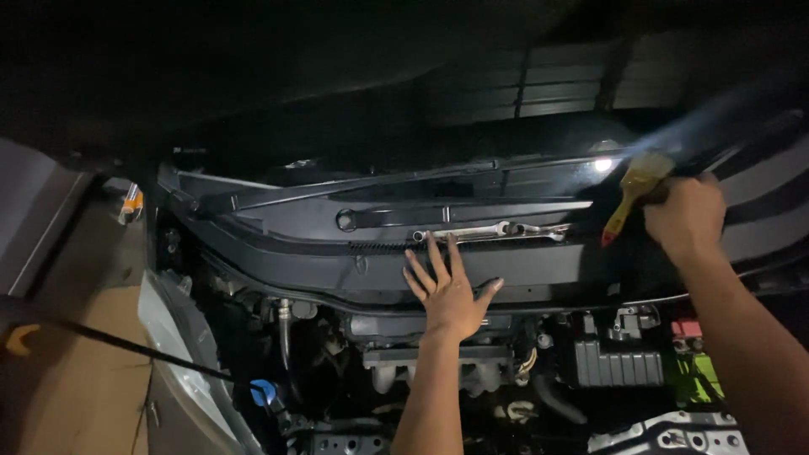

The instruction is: The person cleans the front radiator support and bumper area of a car using a brush and a black cloth. They then move to the engine bay and use a wrench to loosen bolts on the engine mount.

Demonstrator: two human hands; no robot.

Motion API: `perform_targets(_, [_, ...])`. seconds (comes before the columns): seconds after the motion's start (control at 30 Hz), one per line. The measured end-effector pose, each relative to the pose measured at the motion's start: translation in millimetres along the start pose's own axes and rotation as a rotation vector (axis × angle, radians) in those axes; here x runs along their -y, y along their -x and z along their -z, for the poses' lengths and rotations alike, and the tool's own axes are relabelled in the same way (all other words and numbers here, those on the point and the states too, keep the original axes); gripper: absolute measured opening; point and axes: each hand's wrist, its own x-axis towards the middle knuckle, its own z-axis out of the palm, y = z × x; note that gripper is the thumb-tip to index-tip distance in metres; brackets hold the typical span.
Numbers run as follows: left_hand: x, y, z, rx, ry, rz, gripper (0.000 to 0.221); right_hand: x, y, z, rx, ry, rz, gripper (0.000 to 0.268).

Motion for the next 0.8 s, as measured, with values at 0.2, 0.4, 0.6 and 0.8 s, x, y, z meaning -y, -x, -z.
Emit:
perform_targets(0.2, [-0.7,4.1,7.8,0.041,0.038,-0.003,0.111,-183.3,-18.3,-141.0,-0.352,0.761,-0.091,0.032])
perform_targets(0.4, [0.0,2.7,3.8,-0.002,0.005,-0.008,0.109,-6.5,29.3,24.8,0.15,0.279,-0.212,0.057])
perform_targets(0.6, [-0.7,7.2,6.3,-0.015,0.064,-0.027,0.11,106.9,62.3,66.4,-0.224,-0.155,0.35,0.01])
perform_targets(0.8, [16.4,-6.7,-50.7,-0.502,0.054,-0.073,0.13,250.3,65.3,50.5,0.369,-0.007,0.93,0.04])
